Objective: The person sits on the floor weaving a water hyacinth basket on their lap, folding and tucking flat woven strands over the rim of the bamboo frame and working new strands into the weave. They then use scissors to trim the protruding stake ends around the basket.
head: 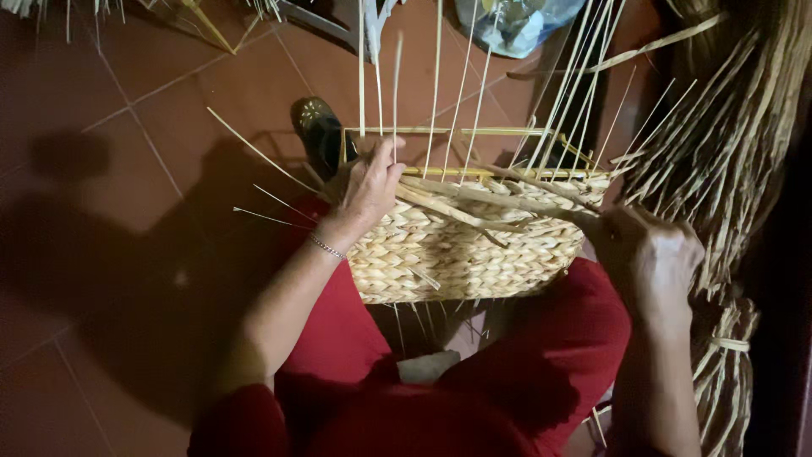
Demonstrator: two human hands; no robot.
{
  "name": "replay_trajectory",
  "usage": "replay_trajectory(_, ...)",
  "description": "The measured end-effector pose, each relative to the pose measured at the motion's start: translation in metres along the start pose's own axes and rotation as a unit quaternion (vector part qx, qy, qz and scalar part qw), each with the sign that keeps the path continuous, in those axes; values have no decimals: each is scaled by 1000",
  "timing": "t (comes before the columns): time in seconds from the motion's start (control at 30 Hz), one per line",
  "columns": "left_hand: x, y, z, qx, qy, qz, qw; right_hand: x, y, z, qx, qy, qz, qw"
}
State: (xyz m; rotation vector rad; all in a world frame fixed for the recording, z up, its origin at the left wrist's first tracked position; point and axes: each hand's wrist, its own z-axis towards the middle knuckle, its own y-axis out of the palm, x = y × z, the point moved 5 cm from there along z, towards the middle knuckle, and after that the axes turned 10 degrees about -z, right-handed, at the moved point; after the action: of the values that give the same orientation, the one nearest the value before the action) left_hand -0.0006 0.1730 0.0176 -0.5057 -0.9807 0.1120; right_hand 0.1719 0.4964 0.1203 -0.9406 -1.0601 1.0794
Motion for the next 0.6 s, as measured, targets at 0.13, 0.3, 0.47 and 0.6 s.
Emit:
replay_trajectory(0.13,9,-6,2,-31,-52,23,998,24,15,-7,19,88,-20,996)
replay_trajectory(0.3,4,-12,0,-4,-23,-10,1000,67,5,-20,175,101,-108,973)
replay_trajectory(0.47,-5,3,-3,-12,48,52,997,60,11,-24,226,93,11,970)
replay_trajectory(0.6,4,12,-3,-40,129,125,983,-34,40,3,103,2,288,952)
